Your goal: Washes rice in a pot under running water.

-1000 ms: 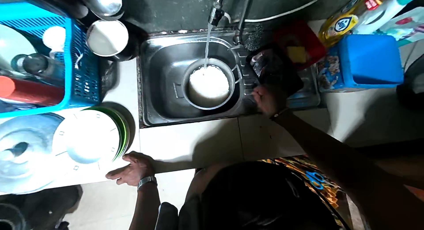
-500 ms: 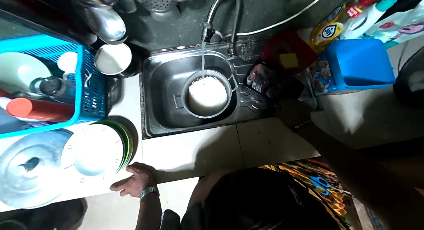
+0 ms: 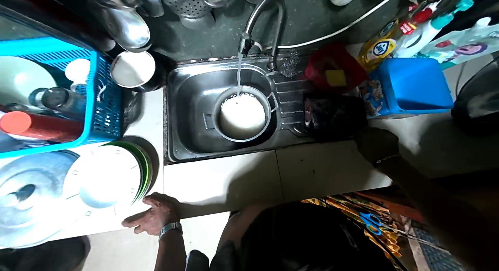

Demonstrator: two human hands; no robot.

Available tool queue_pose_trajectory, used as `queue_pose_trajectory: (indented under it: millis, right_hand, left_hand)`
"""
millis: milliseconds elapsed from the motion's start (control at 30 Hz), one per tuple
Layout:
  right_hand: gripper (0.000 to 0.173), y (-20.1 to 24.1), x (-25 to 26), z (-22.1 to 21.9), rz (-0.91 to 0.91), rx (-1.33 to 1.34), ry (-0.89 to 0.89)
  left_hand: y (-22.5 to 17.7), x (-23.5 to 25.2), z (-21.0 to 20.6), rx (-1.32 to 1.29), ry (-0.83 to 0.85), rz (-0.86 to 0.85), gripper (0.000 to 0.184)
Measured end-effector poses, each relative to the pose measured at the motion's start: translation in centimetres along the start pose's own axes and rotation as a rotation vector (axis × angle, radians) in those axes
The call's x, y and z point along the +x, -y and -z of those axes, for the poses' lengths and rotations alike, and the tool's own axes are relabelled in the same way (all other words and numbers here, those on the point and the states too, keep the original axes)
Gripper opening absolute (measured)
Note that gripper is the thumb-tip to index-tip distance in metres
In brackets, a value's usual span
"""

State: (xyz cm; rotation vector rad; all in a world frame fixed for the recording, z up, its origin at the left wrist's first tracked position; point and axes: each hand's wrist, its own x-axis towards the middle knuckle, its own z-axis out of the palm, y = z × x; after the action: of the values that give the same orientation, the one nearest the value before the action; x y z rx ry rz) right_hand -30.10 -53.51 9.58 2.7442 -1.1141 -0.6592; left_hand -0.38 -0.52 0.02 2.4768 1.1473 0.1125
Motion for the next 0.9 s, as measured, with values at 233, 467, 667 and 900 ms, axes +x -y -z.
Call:
queue_pose_trajectory:
  millis: [233, 467, 667, 900]
  right_hand:
    - [0.03, -0.4, 0.1, 2.4, -0.156, -0.027, 0.153]
    - [0.03, 6.5, 1.7, 8.2, -0.036, 0.014, 0.164]
    - [0.022, 19.4, 6.9, 4.6, 0.571, 0.495, -0.312]
    - [0.026, 30.4, 11.5, 1.7, 0.489, 0.561, 0.038]
  left_hand:
    - [0.0, 0.1, 0.0, 0.017, -0.007, -0.012, 0.09]
    - [-0.3, -0.1, 0.0, 0.04, -0.001, 0.027, 0.089]
    - [-0.9, -0.7, 0.6, 0.033, 0.022, 0.047, 0.089]
    - [-1.5, -0.6, 1.0, 0.046, 0.023, 0.093, 0.087]
